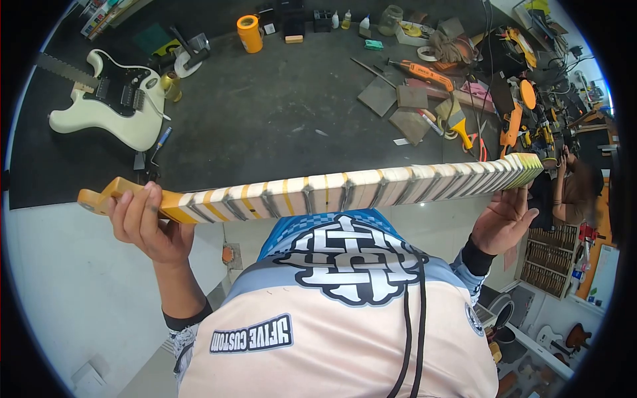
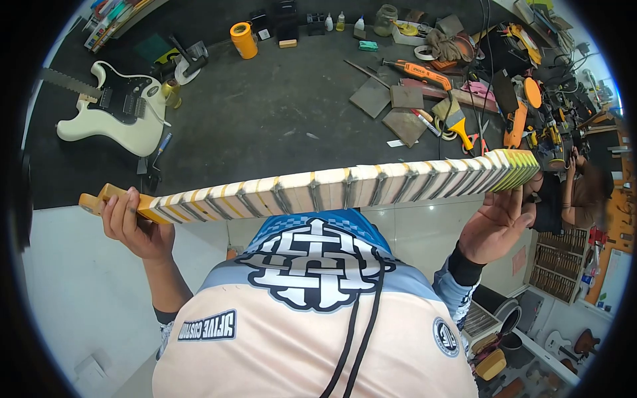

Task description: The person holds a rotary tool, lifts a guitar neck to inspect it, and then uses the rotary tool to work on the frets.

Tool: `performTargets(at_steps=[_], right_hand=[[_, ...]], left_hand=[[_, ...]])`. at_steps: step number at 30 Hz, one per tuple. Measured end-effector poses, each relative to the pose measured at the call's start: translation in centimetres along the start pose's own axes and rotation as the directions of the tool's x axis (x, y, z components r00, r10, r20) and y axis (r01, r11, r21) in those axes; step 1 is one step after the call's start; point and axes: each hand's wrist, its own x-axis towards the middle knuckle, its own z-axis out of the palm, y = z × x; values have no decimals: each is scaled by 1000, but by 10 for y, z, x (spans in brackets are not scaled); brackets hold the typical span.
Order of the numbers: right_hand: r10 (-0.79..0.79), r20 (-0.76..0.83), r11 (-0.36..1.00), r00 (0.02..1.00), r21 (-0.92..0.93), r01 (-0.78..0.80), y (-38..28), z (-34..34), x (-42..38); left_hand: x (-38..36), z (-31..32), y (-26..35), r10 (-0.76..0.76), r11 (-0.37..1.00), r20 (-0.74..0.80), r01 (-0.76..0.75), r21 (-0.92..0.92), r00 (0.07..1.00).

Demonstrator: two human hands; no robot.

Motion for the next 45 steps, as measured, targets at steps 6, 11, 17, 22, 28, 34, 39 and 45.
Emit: performTargets(at_steps=[6, 11, 17, 22, 28, 34, 39, 45], right_hand=[[46, -27, 999, 999, 8, -46, 2, -4, 1], [81, 8, 997, 997, 18, -81, 3, -12, 3], [105, -10, 994, 994, 19, -105, 2, -13, 3], [109, 44, 994, 993, 5, -109, 5, -23, 6], [213, 15, 976, 977, 42, -213, 11, -19, 6], [315, 227, 920, 922, 164, -355, 26, -42, 5], [311, -2, 948, 950, 77, -310, 15, -19, -10], [298, -49, 954, 953, 41, -297, 7, 1, -35]], left_hand=[[5, -2, 4, 6, 1000, 20, -6, 30, 1000], [6, -1, 4, 18, 999, 10, -18, 35, 1000], [5, 0, 5, 10, 1000, 10, -10, 17, 1000], [4, 2, 3, 13, 1000, 2, -13, -2, 1000], [-3, 4, -1, -1, 997, 52, 5, -73, 999], [-10, 6, -9, -1, 996, 34, 4, -89, 999], [-12, 3, -17, -2, 997, 22, 3, -72, 1000], [-19, -1, -31, 8, 997, 52, -4, -73, 999]])
